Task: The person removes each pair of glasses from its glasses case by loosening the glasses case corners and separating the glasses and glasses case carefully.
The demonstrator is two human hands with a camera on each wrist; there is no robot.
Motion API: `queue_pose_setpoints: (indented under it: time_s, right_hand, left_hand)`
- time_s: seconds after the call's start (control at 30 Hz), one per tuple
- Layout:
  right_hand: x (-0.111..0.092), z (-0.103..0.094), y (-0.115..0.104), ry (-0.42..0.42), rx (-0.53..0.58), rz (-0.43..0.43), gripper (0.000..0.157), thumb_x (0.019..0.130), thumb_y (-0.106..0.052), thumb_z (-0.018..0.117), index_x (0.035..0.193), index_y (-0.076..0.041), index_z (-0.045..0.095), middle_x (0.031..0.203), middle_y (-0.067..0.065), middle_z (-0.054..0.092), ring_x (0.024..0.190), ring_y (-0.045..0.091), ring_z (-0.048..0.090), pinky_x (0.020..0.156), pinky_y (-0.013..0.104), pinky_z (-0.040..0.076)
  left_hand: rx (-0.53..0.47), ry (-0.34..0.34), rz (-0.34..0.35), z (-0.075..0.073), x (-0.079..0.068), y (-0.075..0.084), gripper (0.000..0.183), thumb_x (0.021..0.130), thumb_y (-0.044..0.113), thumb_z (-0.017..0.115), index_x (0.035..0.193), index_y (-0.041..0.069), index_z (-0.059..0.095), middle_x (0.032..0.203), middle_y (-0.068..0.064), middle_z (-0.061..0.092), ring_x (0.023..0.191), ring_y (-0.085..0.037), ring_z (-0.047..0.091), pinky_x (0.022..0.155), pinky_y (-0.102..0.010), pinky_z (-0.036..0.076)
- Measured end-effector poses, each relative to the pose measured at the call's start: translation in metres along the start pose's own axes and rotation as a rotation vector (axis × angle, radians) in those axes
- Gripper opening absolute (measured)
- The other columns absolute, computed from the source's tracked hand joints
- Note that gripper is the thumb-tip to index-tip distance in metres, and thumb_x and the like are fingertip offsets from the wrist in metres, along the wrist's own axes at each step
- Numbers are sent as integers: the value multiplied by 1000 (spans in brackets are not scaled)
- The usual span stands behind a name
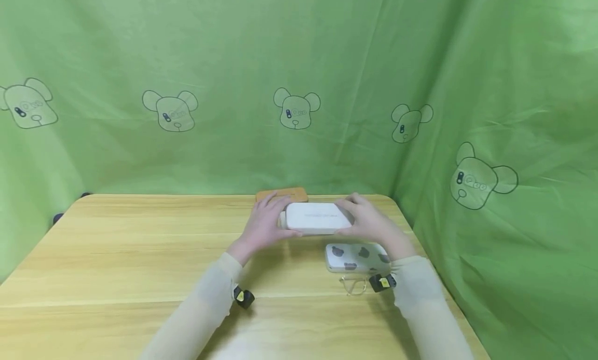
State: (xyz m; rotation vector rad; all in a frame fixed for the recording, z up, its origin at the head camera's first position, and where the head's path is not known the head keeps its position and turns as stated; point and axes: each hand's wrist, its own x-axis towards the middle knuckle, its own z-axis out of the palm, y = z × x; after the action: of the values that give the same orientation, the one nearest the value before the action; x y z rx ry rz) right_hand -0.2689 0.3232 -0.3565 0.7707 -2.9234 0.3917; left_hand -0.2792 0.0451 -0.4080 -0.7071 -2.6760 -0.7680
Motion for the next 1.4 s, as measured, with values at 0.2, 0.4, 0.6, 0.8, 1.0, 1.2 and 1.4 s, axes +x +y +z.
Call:
queue_pose_setpoints:
  time_s: [0.2, 0.4, 0.6, 0.8, 1.0, 1.2, 1.4]
  right_hand:
    - [4, 6, -11, 6, 5, -13, 78, 71, -34, 84, 137, -5, 54, 127, 21, 55, 110, 37, 58, 94, 55, 51]
    - [4, 13, -20, 0, 32, -12, 79, 71, -38, 84, 137, -7, 54, 130, 22, 55, 111, 36, 58, 93, 55, 52]
    - [6, 22, -27, 4, 47, -28, 79, 70, -37, 85, 136, -8, 55, 126, 20, 57, 106, 33, 59, 88, 51, 55]
    - [6, 33, -32, -2, 40, -40, 80, 70, -39, 85, 137, -8, 55, 123, 19, 58, 103, 30, 59, 86, 48, 55]
    - [4, 43, -36, -36, 27, -32, 80, 70, -41, 84, 137, -9, 55, 121, 18, 59, 103, 29, 60, 88, 48, 55]
    - [1, 53, -41, -81, 54, 34, 82, 69, -41, 84, 139, -10, 53, 124, 15, 57, 106, 29, 59, 94, 52, 53]
    - [-3, 64, -43, -91, 48, 33, 82, 68, -41, 85, 138, -9, 54, 120, 15, 58, 103, 27, 59, 93, 50, 53]
  left_hand:
    - [-58, -7, -15, -9, -11, -6, 87, 67, 55, 83, 140, 21, 49, 149, 0, 49, 147, -30, 29, 120, -59, 19]
    - [-107, -51, -70, -16, -23, -10, 90, 68, 51, 83, 142, 15, 47, 151, -3, 46, 149, -30, 24, 121, -60, 15]
    - [-128, -60, -90, -18, -32, -16, 86, 68, 47, 85, 139, 14, 50, 148, -2, 49, 148, -33, 26, 123, -54, 14]
    - [-181, -69, -117, -16, -43, -21, 86, 67, 42, 86, 139, 14, 50, 150, -5, 47, 147, -34, 27, 123, -56, 14]
    - [-201, -96, -138, -10, -51, -25, 86, 67, 42, 86, 139, 14, 50, 147, -3, 51, 146, -38, 28, 122, -57, 15]
    - [-196, -128, -158, -6, -56, -28, 85, 67, 41, 86, 138, 12, 50, 146, -4, 52, 145, -37, 31, 121, -56, 17]
    - [-185, -178, -182, -2, -60, -30, 79, 66, 40, 87, 133, 13, 54, 142, -5, 55, 141, -34, 38, 120, -56, 23]
